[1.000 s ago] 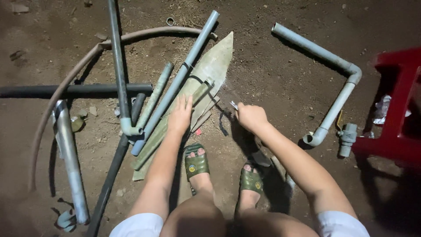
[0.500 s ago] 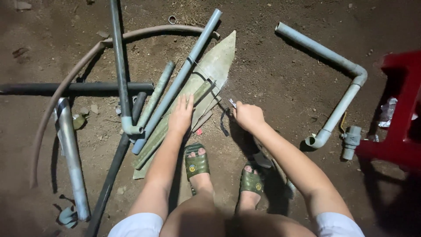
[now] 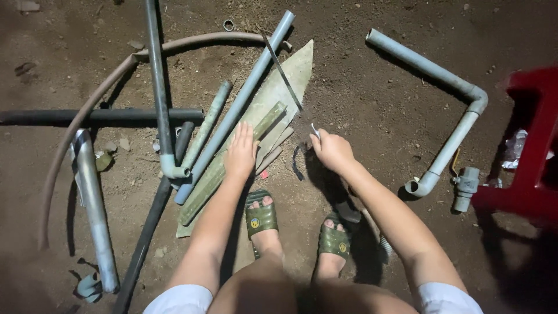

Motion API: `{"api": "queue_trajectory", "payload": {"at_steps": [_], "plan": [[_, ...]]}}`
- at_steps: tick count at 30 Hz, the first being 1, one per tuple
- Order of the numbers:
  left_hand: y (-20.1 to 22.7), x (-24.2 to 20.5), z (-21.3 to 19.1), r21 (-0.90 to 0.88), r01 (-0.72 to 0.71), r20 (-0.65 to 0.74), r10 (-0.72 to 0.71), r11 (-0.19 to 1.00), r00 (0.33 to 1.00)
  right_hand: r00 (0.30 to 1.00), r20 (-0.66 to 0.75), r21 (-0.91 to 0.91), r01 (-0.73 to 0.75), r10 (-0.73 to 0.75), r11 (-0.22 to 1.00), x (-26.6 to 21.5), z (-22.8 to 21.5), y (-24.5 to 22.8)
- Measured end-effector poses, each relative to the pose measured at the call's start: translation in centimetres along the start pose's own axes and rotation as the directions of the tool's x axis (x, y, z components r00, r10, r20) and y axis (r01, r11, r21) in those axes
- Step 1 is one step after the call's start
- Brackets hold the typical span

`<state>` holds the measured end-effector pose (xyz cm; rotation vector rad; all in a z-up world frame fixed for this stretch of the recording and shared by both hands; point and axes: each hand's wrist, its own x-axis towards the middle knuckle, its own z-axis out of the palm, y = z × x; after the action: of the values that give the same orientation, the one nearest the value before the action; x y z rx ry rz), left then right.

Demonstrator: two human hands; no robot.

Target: Assembling PVC pipe segments and using a hacksaw blade to cut scrap material on the ground.

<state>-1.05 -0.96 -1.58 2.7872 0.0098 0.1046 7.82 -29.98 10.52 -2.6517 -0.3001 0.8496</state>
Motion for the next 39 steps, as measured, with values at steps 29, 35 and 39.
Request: {"api": "queue_trajectory", "payload": {"at_steps": [29, 35, 39], "plan": [[0.6, -0.2, 0.6, 0.101, -0.017, -0.213, 0.039, 0.995, 0.976, 0.986, -0.084, -0.322, 0.107, -0.141, 0.941, 3.6, 4.1, 0.2], [0.5, -0.3, 0.5, 0.112, -0.016, -0.190, 0.038, 0.994, 0.981, 0.979, -0.128, -0.328, 0.108, -0.158, 0.938, 3.1, 4.3, -0.1], [0.6, -0.3, 0.4, 0.118, -0.027, -0.196, 0.050, 0.993, 0.979, 0.979, -0.127, -0.307, 0.114, -0.160, 0.945, 2.9, 3.8, -0.3]]}}
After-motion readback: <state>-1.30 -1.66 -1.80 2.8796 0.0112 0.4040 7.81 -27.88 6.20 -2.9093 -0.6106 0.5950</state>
